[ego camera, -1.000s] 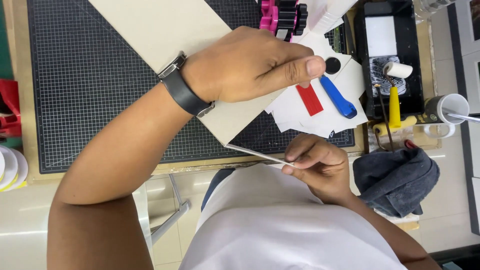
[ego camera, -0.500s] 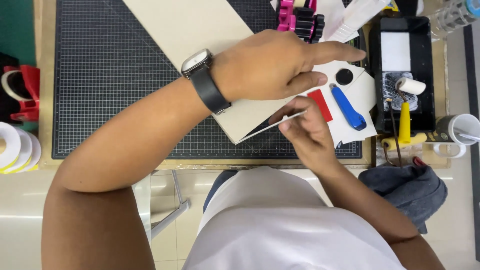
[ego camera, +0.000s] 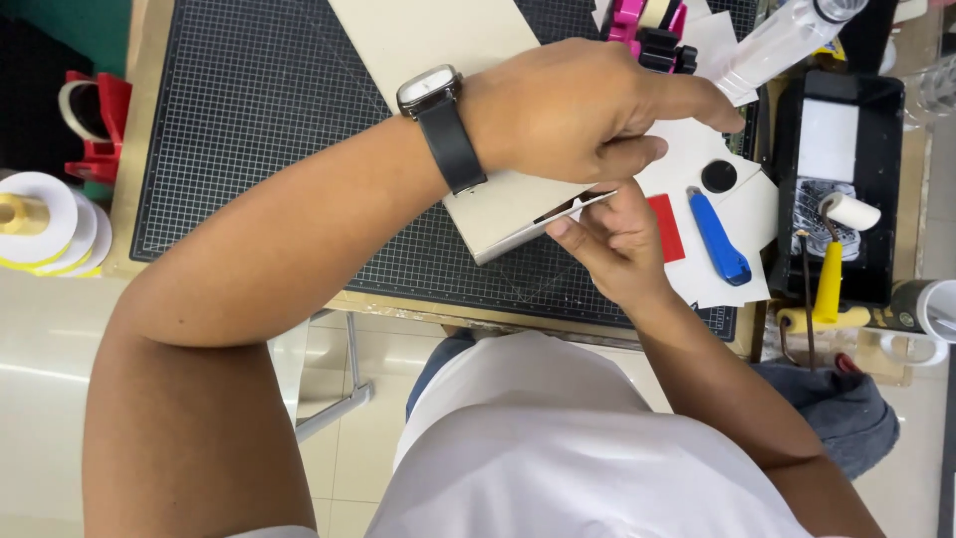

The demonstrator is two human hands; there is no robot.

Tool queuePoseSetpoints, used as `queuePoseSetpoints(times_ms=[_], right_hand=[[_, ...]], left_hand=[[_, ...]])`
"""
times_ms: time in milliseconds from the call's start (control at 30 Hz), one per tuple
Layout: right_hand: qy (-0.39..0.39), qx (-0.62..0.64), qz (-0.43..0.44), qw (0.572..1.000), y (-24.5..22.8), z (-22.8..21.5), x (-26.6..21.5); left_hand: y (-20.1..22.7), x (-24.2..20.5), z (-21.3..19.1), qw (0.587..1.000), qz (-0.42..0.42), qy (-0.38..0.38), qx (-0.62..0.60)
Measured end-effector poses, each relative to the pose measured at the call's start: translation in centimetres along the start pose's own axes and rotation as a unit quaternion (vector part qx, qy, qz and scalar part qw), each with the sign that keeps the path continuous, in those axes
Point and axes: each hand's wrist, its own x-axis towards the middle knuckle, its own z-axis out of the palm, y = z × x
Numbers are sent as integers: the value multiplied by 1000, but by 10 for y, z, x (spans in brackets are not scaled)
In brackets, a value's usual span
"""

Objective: Assembling a cardboard box by folding edges and applying tape using a dispenser and scraper.

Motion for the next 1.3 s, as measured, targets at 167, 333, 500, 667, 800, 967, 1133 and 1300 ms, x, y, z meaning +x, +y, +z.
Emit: queuePoseSetpoints(times_ms=[167,333,500,667,800,967,1133,1300], right_hand=[[-95,-47,31,994,-17,-13,23],[-195,-130,16,972,-17,-10,34],[-123,-145,14,982,19,-21,20],[-137,-142,-13,980,10,-15,26],[-138,-127,-11,982,9,-15,26],[-117,-134,12,984,9,-17,27],[-129,-140,3,982,-2,-11,31],[-95,-74,-10,993,29,-26,23]], left_hand=[[12,-10,-8,999,-16,31,17],[15,-16,-8,999,-7,45,20],[20,-17,-8,999,-21,20,-38],[17,-17,-7,999,-8,10,-41],[15,-13,-4,998,-20,-2,-61],[6,-8,3,999,-9,1,-48],[-1,-5,10,1000,-14,13,10],[23,-23,-16,987,44,142,56]])
